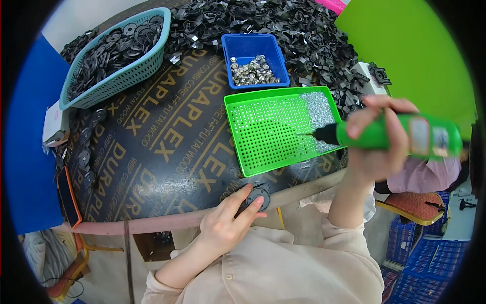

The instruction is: Using an electric screwdriver to attach small metal parts to plastic components on a factory workbench.

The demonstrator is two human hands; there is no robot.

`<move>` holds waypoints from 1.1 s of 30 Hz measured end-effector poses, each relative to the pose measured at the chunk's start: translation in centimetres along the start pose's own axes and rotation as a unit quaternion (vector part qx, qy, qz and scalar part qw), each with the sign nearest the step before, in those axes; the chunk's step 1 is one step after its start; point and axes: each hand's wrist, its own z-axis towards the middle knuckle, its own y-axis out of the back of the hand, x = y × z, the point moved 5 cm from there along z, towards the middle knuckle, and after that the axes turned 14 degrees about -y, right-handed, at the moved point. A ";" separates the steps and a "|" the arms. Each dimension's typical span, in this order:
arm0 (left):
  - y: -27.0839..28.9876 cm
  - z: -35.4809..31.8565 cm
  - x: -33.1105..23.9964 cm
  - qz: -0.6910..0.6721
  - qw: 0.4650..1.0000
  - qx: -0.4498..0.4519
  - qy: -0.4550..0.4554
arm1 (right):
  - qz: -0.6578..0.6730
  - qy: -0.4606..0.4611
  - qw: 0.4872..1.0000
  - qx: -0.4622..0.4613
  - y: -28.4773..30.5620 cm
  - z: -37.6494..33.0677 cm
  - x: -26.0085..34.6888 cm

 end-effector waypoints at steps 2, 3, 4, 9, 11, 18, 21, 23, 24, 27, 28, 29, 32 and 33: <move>0.0 0.0 -0.1 0.009 1.000 0.003 0.001 | 0.117 0.004 0.991 0.068 -0.8 -1.8 1.8; -0.1 0.2 -0.1 0.016 1.000 0.004 -0.005 | 0.154 0.007 0.982 0.112 -1.4 -3.0 2.5; -0.4 0.4 0.0 0.010 1.000 0.004 -0.009 | 0.140 -0.010 0.979 0.147 -1.9 -4.0 3.0; -0.2 0.0 -0.1 0.040 0.999 0.014 -0.015 | 0.097 -0.095 0.969 0.205 -3.0 -7.4 1.8; -0.4 0.1 -0.1 0.034 0.999 0.010 -0.021 | 0.081 -0.097 0.968 0.215 -2.9 -7.3 1.8; -0.3 0.2 -0.3 0.043 0.999 0.007 -0.019 | 0.074 -0.116 0.971 0.196 -3.8 -7.6 1.7; -0.3 0.3 -0.3 0.047 0.999 0.003 -0.025 | 0.047 -0.125 0.971 0.197 -4.2 -7.6 1.5; -0.2 0.3 -0.3 0.052 0.998 0.007 -0.021 | 0.062 -0.120 0.967 0.215 -4.7 -7.5 1.2; -0.2 0.3 -0.3 0.054 0.998 0.008 -0.021 | 0.065 -0.148 0.968 0.191 -4.9 -7.6 1.3; -0.2 0.2 -0.2 0.057 0.998 0.007 -0.022 | 0.045 -0.142 0.965 0.215 -4.8 -7.6 1.1; -0.2 0.2 -0.2 0.056 0.998 0.006 -0.023 | 0.042 -0.150 0.961 0.230 -4.9 -7.2 1.6; -0.2 0.1 -0.2 0.057 0.998 0.005 -0.023 | 0.041 -0.149 0.961 0.230 -4.7 -7.0 1.6; -0.4 0.2 -0.3 0.053 0.998 -0.007 -0.029 | 0.137 -0.038 0.982 0.127 -2.7 -5.4 2.8; -0.5 0.1 -0.3 0.056 0.998 -0.016 -0.028 | 0.135 -0.038 0.982 0.126 -2.0 -4.8 2.3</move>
